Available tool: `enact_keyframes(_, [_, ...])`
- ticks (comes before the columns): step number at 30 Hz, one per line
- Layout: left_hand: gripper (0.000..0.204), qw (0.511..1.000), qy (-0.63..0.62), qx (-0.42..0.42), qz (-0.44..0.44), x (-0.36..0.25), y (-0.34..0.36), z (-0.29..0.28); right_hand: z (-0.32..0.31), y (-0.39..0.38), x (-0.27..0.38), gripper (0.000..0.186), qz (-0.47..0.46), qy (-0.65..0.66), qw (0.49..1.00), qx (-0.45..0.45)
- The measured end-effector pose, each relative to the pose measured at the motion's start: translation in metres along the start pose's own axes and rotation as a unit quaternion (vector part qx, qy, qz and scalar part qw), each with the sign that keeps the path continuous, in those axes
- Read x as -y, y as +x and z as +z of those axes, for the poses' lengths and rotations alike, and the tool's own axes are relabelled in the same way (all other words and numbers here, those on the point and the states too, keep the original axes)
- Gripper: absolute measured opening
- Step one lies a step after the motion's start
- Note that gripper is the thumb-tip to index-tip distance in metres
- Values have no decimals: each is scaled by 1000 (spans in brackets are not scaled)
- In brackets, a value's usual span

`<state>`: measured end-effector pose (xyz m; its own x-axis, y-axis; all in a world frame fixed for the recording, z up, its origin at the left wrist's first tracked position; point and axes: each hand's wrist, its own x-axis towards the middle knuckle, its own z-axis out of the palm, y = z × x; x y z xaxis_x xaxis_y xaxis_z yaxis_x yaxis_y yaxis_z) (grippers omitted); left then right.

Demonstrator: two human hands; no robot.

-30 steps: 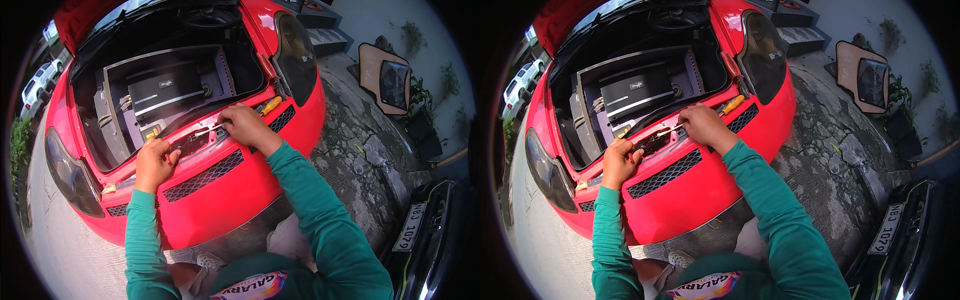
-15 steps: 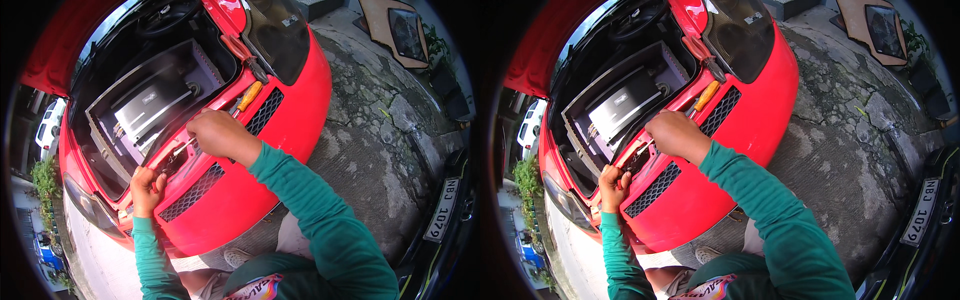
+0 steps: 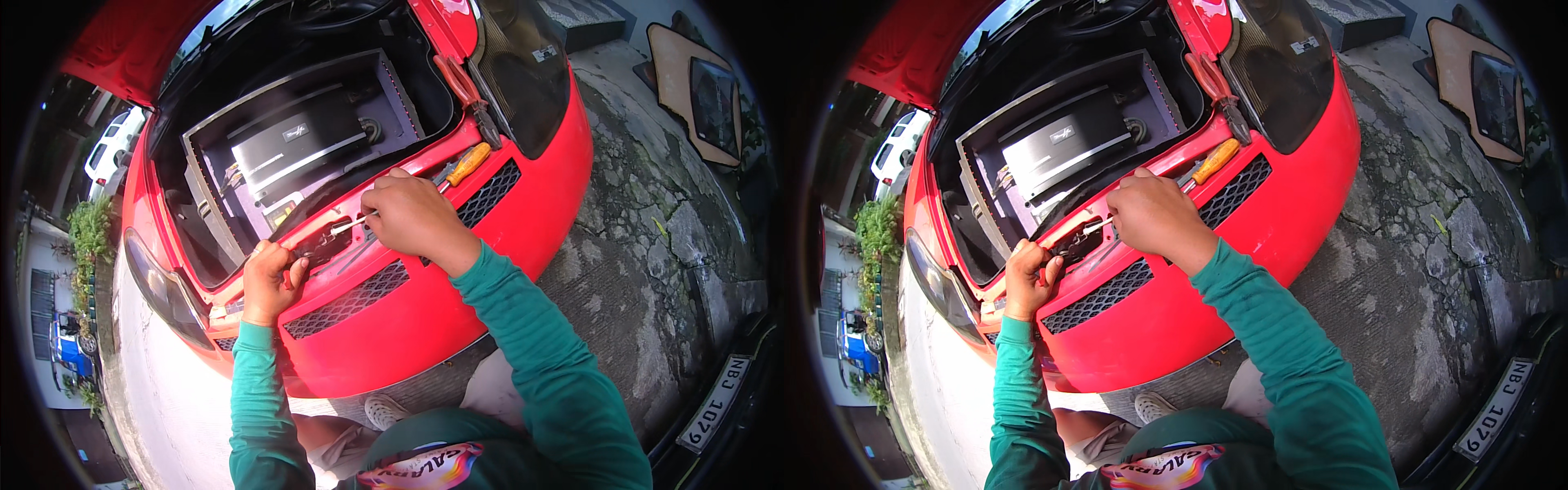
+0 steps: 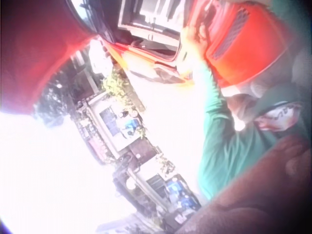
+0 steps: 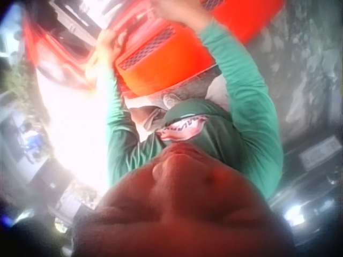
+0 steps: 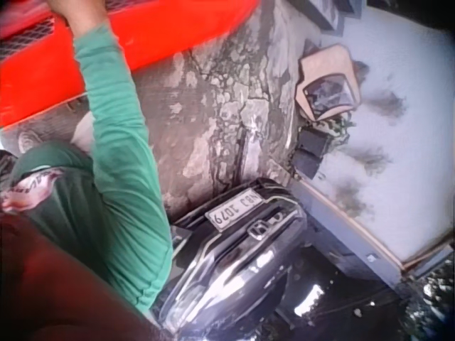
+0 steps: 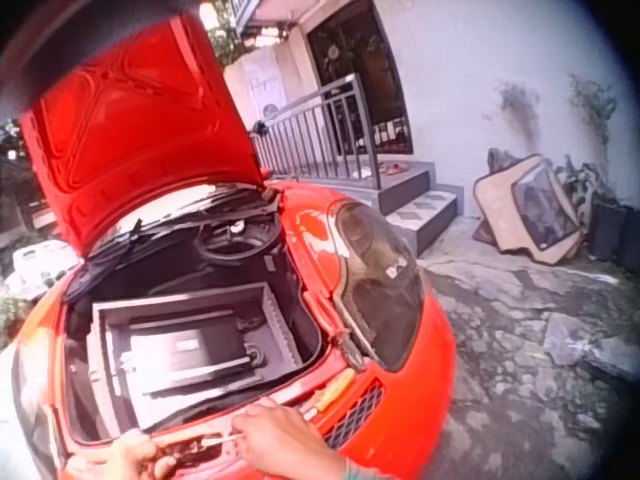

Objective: The person works on the front bumper of a red car with the hood open. They use a thin wire to pull a cable through a hole in the bumper and then use pliers to cut the wire. Finally, they connect a black electrical component to the cable inside the bumper.

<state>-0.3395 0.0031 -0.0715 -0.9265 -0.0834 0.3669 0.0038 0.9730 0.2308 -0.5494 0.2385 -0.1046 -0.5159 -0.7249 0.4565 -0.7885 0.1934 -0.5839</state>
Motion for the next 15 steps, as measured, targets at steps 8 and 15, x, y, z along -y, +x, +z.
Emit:
enact_keyframes(8, [29,1000,-8,-20,1,-1,-2,-3,-1,2,5,9,19,-24,999,20])
enact_keyframes(15, [35,999,-28,-28,-2,4,-5,-3,-2,2,10,9,25,-31,999,16])
